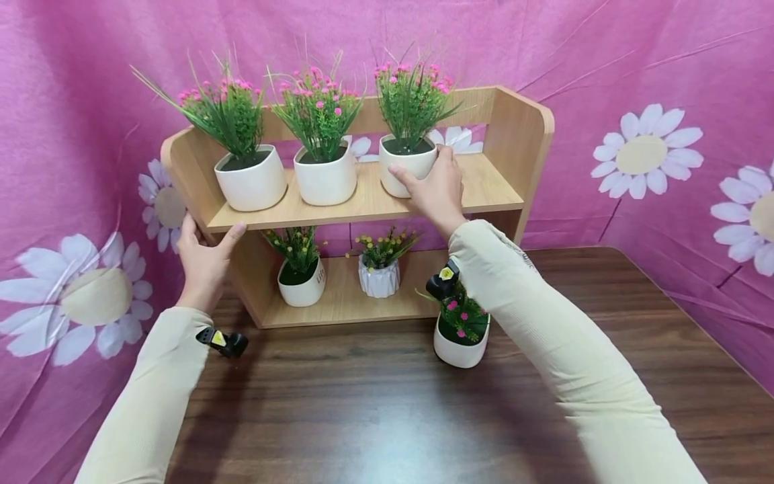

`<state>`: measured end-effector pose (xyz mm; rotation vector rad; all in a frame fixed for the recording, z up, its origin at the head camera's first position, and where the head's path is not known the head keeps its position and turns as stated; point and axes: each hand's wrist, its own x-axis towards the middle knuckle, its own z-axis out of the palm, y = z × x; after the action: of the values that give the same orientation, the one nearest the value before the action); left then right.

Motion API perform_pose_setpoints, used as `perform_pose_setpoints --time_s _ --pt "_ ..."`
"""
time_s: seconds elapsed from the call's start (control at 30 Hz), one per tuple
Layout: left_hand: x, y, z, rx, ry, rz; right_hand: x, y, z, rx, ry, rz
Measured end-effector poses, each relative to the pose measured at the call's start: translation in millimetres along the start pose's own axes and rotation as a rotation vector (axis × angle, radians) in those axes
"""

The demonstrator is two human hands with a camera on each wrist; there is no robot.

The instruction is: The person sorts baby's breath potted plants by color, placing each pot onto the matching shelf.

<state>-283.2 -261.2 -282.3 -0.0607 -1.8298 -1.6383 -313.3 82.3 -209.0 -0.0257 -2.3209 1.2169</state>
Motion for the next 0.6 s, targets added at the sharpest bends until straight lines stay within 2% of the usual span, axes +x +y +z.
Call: perform_pose_setpoints --time_s 0.3,0.6 --pt "0.4 0.0 0.6 -0.025 -0.003 -0.014 -1.2 3 -10 0.045 -0.092 -0.035" --pt "0.3 0.3 -0.5 -0.031 -0.003 -0.031 -2.3 1 2 -0.035 0.001 -0.055"
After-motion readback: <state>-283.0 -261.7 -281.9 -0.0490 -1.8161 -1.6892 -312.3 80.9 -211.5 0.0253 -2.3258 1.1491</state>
